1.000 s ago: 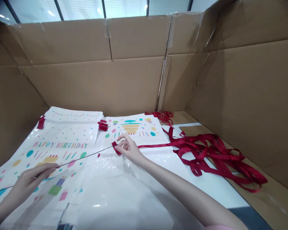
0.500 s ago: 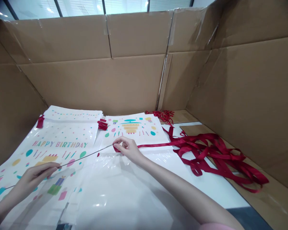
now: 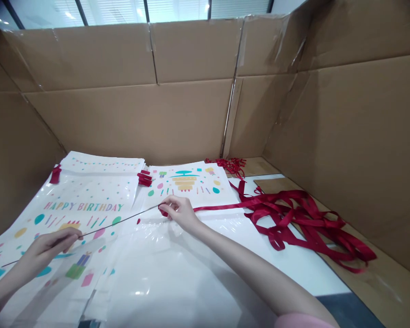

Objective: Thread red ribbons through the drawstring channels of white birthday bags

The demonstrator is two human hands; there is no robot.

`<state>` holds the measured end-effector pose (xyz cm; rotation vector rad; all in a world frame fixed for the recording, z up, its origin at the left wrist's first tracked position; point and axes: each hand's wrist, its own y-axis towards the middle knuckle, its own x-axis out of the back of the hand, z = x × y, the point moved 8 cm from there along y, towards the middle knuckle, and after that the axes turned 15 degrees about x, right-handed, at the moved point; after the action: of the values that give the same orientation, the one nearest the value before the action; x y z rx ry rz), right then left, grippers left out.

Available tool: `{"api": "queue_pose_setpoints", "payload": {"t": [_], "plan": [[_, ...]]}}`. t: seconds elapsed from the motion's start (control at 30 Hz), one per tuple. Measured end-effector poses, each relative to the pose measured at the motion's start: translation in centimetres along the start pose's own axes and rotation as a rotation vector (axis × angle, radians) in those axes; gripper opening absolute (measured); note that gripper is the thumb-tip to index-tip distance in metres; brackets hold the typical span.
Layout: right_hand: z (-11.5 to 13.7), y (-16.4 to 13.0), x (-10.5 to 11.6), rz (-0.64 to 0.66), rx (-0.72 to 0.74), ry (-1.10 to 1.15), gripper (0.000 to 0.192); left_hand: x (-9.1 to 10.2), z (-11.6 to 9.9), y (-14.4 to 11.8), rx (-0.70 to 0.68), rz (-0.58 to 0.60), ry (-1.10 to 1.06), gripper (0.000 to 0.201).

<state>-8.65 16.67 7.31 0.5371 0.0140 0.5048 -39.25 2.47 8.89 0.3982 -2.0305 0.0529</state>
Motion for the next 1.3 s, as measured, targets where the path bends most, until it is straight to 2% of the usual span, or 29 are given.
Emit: {"api": "queue_pose_setpoints", "payload": {"t": [0.07, 0.13, 0.2, 0.27, 0.37, 0.47, 0.6, 0.73, 0.87, 1.0, 1.3], "plan": [[0.3, 0.1, -0.2, -0.005, 0.016, -0.019, 0.026, 0.1, -0.2, 0.3, 0.041, 0.105, -0.069, 0.038], [0.5, 0.3, -0.4, -0.004, 0.048, -0.052, 0.027, 0.6, -1.3, 0.6, 0.047, 0.165, -0.104, 0.036], [0.7, 0.3, -1.0, 0.009, 0.078, -0.074, 0.030, 1.2, -3.6, 1.0, -0.003, 0.177, -0.103, 0.036], [0.9, 0.3, -1.8, 0.032, 0.109, -0.081, 0.033, 1.3, -6.8, 1.3, -0.087, 0.191, -0.081, 0.038], [1.4, 0.3, -3.1, 0.055, 0.150, -0.098, 0.037, -0.1, -12.0, 1.6, -0.181, 0.257, -0.025, 0.039], [2.1, 0.2, -3.6, 0.061, 0.158, -0.117, 0.038, -2.1, -16.4, 1.8, -0.265, 0.258, -0.021, 0.035], [2.9, -0.3, -2.4, 0.048, 0.150, -0.132, 0.040, -4.1, -20.1, 1.8, -0.375, 0.196, -0.055, 0.028], [3.4, -0.8, -0.6, 0.051, 0.157, -0.133, 0.036, -5.1, -21.4, 1.9, -0.388, 0.200, -0.098, 0.025], [3.5, -1.1, 0.0, 0.067, 0.183, -0.129, 0.028, -5.4, -21.8, 2.0, -0.388, 0.224, -0.136, 0.025], [3.1, -1.1, -0.2, 0.052, 0.211, -0.130, 0.021, -5.4, -21.6, 2.3, -0.373, 0.226, -0.153, 0.024], [2.7, -0.2, -1.8, 0.066, 0.203, -0.145, 0.026, -4.3, -20.1, 2.6, -0.337, 0.205, -0.102, 0.022]]}}
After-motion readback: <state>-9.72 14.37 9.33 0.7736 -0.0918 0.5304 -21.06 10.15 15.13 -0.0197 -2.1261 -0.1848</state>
